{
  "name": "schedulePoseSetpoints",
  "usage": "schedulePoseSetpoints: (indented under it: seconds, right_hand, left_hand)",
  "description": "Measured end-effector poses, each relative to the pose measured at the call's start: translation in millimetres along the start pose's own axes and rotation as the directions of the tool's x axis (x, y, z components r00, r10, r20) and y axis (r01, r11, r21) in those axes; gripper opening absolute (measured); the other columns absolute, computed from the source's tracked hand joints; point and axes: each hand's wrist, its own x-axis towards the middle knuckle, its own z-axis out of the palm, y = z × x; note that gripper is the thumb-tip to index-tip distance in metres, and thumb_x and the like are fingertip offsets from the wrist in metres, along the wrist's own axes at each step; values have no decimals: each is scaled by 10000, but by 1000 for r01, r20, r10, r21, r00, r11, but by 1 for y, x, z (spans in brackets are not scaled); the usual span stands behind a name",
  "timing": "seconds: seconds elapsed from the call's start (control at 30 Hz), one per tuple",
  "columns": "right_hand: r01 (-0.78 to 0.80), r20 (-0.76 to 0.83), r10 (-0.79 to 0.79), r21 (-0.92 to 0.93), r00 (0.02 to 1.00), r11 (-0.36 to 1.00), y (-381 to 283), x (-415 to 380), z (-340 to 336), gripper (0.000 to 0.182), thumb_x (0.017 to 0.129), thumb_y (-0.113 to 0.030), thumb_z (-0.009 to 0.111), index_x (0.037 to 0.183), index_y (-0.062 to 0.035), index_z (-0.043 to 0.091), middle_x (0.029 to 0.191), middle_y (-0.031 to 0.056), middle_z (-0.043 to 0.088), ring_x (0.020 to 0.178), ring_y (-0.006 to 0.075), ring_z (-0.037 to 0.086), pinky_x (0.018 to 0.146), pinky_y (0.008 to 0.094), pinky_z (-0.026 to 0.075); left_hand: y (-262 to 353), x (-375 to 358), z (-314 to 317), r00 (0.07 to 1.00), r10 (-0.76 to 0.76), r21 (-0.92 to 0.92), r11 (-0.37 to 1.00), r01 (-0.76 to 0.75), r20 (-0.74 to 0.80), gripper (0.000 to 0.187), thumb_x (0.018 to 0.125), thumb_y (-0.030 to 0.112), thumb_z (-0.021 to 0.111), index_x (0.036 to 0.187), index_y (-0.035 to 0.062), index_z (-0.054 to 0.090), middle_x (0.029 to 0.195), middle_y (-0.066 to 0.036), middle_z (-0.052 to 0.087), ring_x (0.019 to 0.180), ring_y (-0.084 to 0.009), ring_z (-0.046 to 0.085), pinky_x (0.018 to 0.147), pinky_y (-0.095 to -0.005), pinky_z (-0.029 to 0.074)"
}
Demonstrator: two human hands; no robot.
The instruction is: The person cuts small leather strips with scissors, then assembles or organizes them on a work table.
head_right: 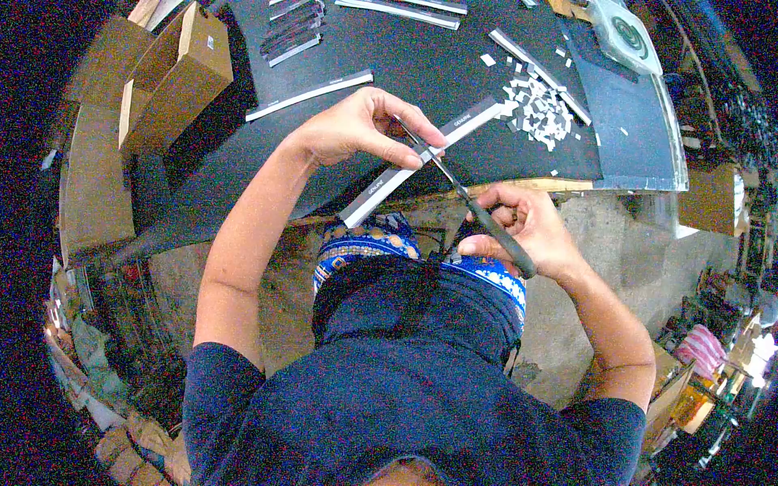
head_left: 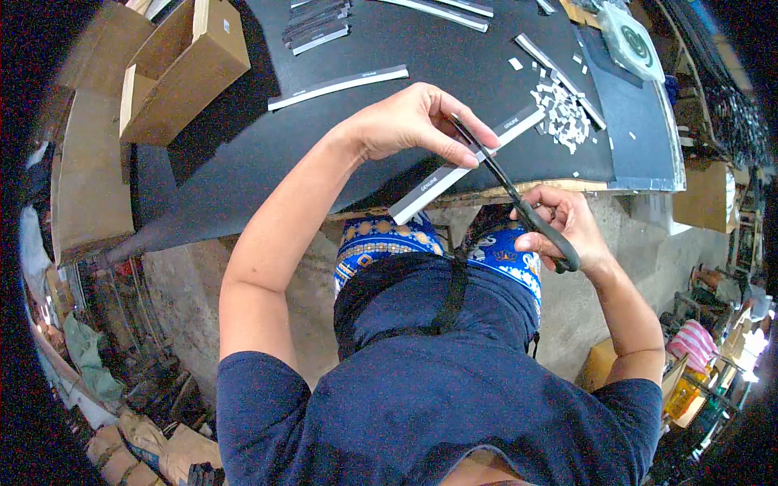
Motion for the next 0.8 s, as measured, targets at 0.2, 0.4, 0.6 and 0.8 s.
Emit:
schedulePoseSetpoints:
  seconds: [0.2,0.4,0.6,0.8]
  right_hand:
    - [26,-21,-26,-15,999,1000,1,1,3,439,673,-167,843,957,19,565,556,-16,530,377,55,463,329,196,324]
    - [-49,-26,47,-48,999,998,2,1,-1,440,661,-142,852,969,-3,570,581,2,582,406,53,484,348,205,327]
    - [-86,-75,76,-145,994,986,3,2,2,432,654,-153,858,946,-16,571,575,-18,570,418,40,483,358,196,314]
    - [-41,84,61,-230,995,972,1,0,-23,465,615,-143,882,949,-39,577,587,-57,542,477,9,490,393,183,328]
  left_hand:
    - [-1,1,-1,999,-39,-5,999,39,8,338,676,70,792,1002,37,708,955,-58,698,824,-102,625,774,-226,481]
    - [-5,3,-2,1000,-22,10,1000,22,9,349,678,55,786,1016,32,702,974,-69,697,857,-111,632,792,-230,483]
    - [-4,0,-2,1000,-27,10,1000,27,16,359,681,42,782,1028,20,694,992,-82,691,905,-140,636,843,-258,487]
    - [-5,-19,-26,999,9,66,998,-7,-36,405,674,34,782,1063,2,673,1002,-100,680,920,-160,634,853,-276,487]
